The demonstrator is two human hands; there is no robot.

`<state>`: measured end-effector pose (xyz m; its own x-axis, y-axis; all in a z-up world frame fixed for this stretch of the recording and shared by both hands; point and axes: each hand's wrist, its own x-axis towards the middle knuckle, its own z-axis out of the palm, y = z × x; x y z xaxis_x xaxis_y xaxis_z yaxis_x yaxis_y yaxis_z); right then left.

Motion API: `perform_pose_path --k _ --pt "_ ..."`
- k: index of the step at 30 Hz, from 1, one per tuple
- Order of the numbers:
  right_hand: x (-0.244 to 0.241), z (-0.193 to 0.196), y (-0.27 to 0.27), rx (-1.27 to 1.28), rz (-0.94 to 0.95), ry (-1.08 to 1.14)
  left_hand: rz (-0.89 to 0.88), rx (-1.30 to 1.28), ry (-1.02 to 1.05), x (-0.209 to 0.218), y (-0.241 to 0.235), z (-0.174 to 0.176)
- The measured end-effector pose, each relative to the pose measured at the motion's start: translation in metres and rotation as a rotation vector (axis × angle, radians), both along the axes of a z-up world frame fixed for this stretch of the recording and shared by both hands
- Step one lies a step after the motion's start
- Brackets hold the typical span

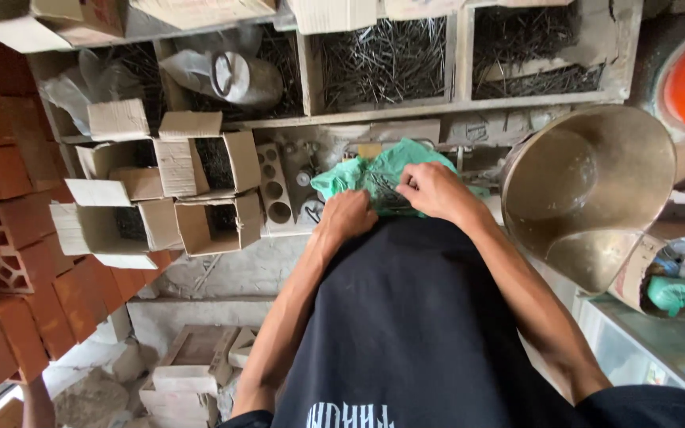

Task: Bagging nails from a storage bin into a plastic bag

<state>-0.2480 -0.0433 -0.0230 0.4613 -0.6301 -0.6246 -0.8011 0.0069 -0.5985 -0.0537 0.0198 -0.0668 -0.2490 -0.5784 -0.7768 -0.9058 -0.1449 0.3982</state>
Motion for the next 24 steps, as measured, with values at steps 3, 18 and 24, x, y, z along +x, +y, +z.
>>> perform_pose_path --k 3,18,24 --pt "-0.002 0.031 -0.007 -0.170 -0.193 -0.158 0.028 0.043 -0.034 0.006 0.007 0.003" --pt "-0.034 -0.117 0.044 -0.214 0.282 0.311 0.708 -0.068 0.202 0.023 -0.029 0.067" --pt "-0.040 -0.175 0.079 -0.488 0.385 0.259 0.170 -0.251 0.009 0.007 -0.004 -0.026"
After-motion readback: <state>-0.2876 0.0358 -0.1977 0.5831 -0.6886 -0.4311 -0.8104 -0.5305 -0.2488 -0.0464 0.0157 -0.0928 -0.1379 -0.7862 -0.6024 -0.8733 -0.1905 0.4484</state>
